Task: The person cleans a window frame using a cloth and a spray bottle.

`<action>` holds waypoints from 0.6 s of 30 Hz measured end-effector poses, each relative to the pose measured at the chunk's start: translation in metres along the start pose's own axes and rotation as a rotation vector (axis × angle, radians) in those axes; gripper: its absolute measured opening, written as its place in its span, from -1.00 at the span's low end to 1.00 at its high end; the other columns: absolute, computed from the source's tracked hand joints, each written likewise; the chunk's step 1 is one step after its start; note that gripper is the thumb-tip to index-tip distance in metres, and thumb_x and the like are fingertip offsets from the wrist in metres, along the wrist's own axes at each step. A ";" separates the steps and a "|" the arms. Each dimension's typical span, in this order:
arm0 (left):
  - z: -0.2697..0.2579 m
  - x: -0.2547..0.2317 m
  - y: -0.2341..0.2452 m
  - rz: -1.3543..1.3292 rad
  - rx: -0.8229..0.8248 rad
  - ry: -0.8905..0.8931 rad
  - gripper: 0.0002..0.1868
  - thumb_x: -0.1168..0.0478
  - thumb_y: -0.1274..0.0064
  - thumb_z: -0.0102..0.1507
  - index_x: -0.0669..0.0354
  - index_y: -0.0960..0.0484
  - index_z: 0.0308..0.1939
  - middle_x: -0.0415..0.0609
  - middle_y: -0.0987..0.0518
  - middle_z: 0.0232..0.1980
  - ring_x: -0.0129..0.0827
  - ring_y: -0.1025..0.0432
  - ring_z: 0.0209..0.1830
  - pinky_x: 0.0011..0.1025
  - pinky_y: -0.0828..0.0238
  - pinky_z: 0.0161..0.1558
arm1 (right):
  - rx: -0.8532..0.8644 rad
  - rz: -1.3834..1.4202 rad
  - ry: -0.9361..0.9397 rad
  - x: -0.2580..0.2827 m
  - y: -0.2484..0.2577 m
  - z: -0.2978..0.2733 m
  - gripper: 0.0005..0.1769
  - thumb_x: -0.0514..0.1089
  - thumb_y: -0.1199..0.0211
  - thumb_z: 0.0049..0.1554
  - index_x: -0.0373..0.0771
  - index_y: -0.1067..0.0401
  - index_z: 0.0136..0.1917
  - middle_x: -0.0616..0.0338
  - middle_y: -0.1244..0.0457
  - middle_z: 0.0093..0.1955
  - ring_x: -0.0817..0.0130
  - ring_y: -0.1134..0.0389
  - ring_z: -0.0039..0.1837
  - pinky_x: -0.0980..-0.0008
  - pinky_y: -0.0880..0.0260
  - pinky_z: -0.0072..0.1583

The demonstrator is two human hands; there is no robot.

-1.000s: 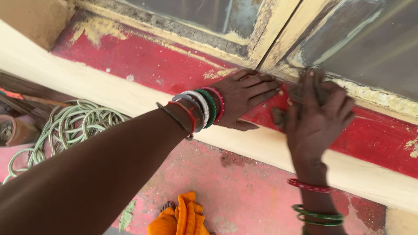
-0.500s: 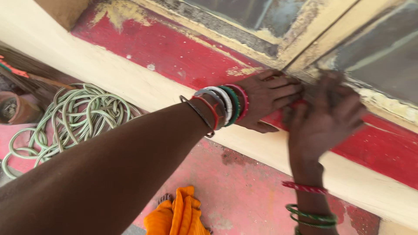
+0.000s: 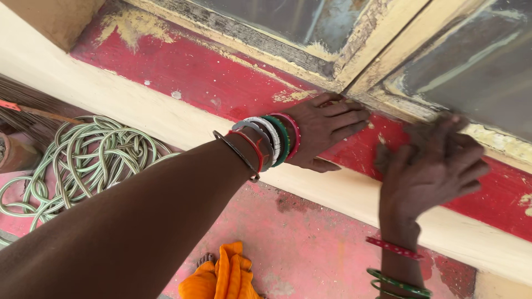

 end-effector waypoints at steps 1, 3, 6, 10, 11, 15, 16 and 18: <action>0.000 0.002 0.000 -0.002 0.006 0.003 -0.01 -0.34 -0.03 0.21 0.27 -0.21 0.50 0.08 -0.17 0.56 -0.10 -0.05 0.56 0.00 0.08 0.50 | 0.002 0.068 -0.012 0.012 -0.003 0.002 -0.16 -0.09 -0.33 -0.02 -0.34 -0.39 0.53 -0.18 -0.09 0.14 -0.18 -0.07 0.19 -0.12 -0.08 0.09; 0.002 -0.001 0.000 -0.014 0.018 0.006 0.02 -0.35 -0.04 0.18 0.27 -0.20 0.50 0.06 -0.18 0.54 -0.11 -0.05 0.55 0.00 0.08 0.50 | 0.028 0.130 0.116 0.047 -0.009 -0.001 -0.23 -0.10 -0.32 0.03 -0.18 -0.42 0.53 -0.05 -0.10 0.23 -0.08 -0.08 0.29 -0.09 -0.10 0.26; 0.003 0.001 -0.004 -0.016 0.103 0.011 -0.06 -0.38 -0.02 0.23 0.21 -0.24 0.46 0.11 -0.18 0.54 -0.06 -0.04 0.57 0.00 0.09 0.51 | 0.088 0.173 0.190 0.054 -0.011 -0.003 -0.27 -0.12 -0.30 0.10 -0.11 -0.41 0.56 0.00 -0.09 0.30 -0.02 -0.08 0.32 -0.05 -0.11 0.33; 0.002 -0.002 -0.003 -0.003 0.064 0.008 -0.01 -0.36 -0.04 0.23 0.28 -0.22 0.48 0.11 -0.18 0.54 -0.05 -0.06 0.54 0.02 0.07 0.48 | 0.131 0.211 0.278 0.035 -0.007 0.001 -0.33 -0.06 -0.35 0.14 -0.08 -0.44 0.52 -0.07 -0.09 0.27 -0.10 -0.07 0.35 -0.13 -0.09 0.35; 0.001 0.000 -0.002 -0.006 0.036 0.004 -0.01 -0.35 -0.05 0.23 0.29 -0.22 0.50 0.11 -0.18 0.55 -0.06 -0.07 0.55 0.01 0.06 0.48 | 0.091 0.206 0.247 0.025 -0.002 0.000 -0.32 -0.10 -0.32 0.12 -0.11 -0.43 0.52 -0.11 -0.08 0.31 -0.12 -0.06 0.36 -0.12 -0.07 0.32; 0.001 0.002 -0.008 -0.020 0.033 0.016 0.01 -0.36 -0.07 0.19 0.23 -0.23 0.51 0.07 -0.17 0.55 -0.13 -0.06 0.56 0.01 0.04 0.50 | 0.013 0.102 0.135 0.009 0.002 -0.007 -0.27 -0.20 -0.21 0.04 -0.16 -0.41 0.51 -0.10 -0.06 0.31 -0.07 -0.05 0.36 -0.03 -0.04 0.28; 0.002 0.002 -0.008 -0.020 0.013 0.011 0.01 -0.36 -0.08 0.18 0.24 -0.24 0.49 0.08 -0.17 0.54 -0.11 -0.06 0.55 0.03 0.05 0.49 | 0.027 0.092 0.143 0.015 -0.003 -0.010 -0.26 -0.21 -0.21 0.02 -0.16 -0.41 0.50 -0.07 -0.07 0.30 -0.05 -0.05 0.36 -0.02 -0.04 0.29; 0.004 0.001 -0.007 -0.020 -0.038 -0.003 0.01 -0.36 -0.10 0.16 0.26 -0.25 0.47 0.10 -0.17 0.52 -0.08 -0.06 0.52 0.07 0.05 0.46 | 0.053 0.103 0.195 0.029 -0.010 -0.013 -0.25 -0.22 -0.21 0.00 -0.14 -0.43 0.50 -0.04 -0.07 0.30 -0.01 -0.04 0.36 0.01 -0.04 0.31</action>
Point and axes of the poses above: each hand's wrist, its own z-axis towards the middle knuckle, its own y-axis out of the back of the hand, x = y × z, the point moved 8 cm from there along z, towards the middle knuckle
